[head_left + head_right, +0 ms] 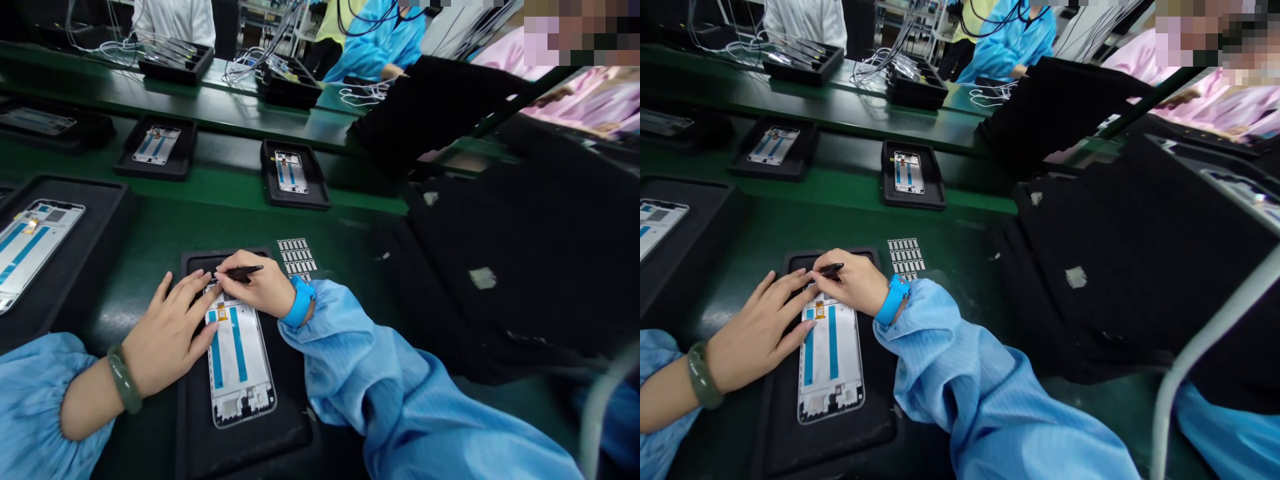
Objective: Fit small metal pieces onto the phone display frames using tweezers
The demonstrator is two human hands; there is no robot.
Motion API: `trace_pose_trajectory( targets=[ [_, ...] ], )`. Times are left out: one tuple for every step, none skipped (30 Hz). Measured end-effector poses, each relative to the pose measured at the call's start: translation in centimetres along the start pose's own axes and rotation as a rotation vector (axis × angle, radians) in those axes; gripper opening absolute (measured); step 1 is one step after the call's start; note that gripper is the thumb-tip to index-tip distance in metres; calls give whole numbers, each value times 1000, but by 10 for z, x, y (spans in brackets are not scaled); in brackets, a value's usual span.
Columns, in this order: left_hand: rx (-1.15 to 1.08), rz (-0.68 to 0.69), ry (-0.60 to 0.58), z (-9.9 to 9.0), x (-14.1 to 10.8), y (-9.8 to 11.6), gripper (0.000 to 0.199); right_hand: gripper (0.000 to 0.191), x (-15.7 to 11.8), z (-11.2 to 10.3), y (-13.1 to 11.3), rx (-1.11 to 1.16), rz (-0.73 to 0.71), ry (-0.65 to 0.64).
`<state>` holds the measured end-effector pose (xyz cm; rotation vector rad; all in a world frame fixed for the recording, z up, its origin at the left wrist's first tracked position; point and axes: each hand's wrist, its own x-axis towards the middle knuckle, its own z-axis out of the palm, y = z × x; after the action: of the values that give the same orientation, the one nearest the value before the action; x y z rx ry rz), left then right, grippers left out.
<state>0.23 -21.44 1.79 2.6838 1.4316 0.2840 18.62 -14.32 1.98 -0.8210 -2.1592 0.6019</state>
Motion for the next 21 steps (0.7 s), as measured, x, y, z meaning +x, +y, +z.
trace_pose_trajectory(
  targets=[
    [2,0,1,0,0,0,49,12,0,0,0,-4,-9,-10],
    [6,-1,1,0,0,0,48,12,0,0,0,-9,-15,-22],
    [9,-1,-2,0,0,0,48,13,1,0,0,-14,-18,-33],
    [12,-2,-6,0,0,1,47,13,3,0,1,-19,-17,-46],
    [14,-3,-10,0,0,1,47,13,6,-1,1,-24,-10,-60],
    [14,-3,-15,0,0,1,47,13,9,-2,1,-29,6,-77],
    [13,-4,-18,-1,0,1,47,13,12,-2,1,-32,26,-97],
    [12,-6,-19,-1,1,1,47,12,15,-3,1,-36,48,-120],
    [12,-8,-18,-1,1,1,47,12,18,-4,1,-39,68,-141],
    [12,-10,-16,-2,1,1,47,12,21,-5,0,-41,86,-156],
    [14,-9,-13,-2,2,1,47,12,22,-5,0,-40,97,-161],
    [17,-9,-9,-2,2,1,47,12,22,-6,1,-35,102,-161],
    [23,-7,-5,-3,2,1,47,13,22,-7,1,-29,101,-152],
    [28,-4,0,-3,2,1,47,13,20,-8,1,-21,100,-139],
    [32,-1,4,-3,3,0,47,13,19,-8,1,-12,99,-123],
    [34,0,7,-3,3,0,47,13,17,-9,2,-3,101,-105],
    [34,0,8,-2,3,0,47,13,15,-10,2,7,105,-87],
    [32,0,9,-2,2,0,47,13,13,-11,2,18,111,-72],
    [30,0,7,-2,2,0,46,12,12,-11,3,28,116,-60],
    [30,-1,5,-2,2,-1,47,12,12,-12,3,36,118,-55],
    [30,-3,4,-2,2,-1,47,12,11,-11,3,37,112,-52]
  ],
)
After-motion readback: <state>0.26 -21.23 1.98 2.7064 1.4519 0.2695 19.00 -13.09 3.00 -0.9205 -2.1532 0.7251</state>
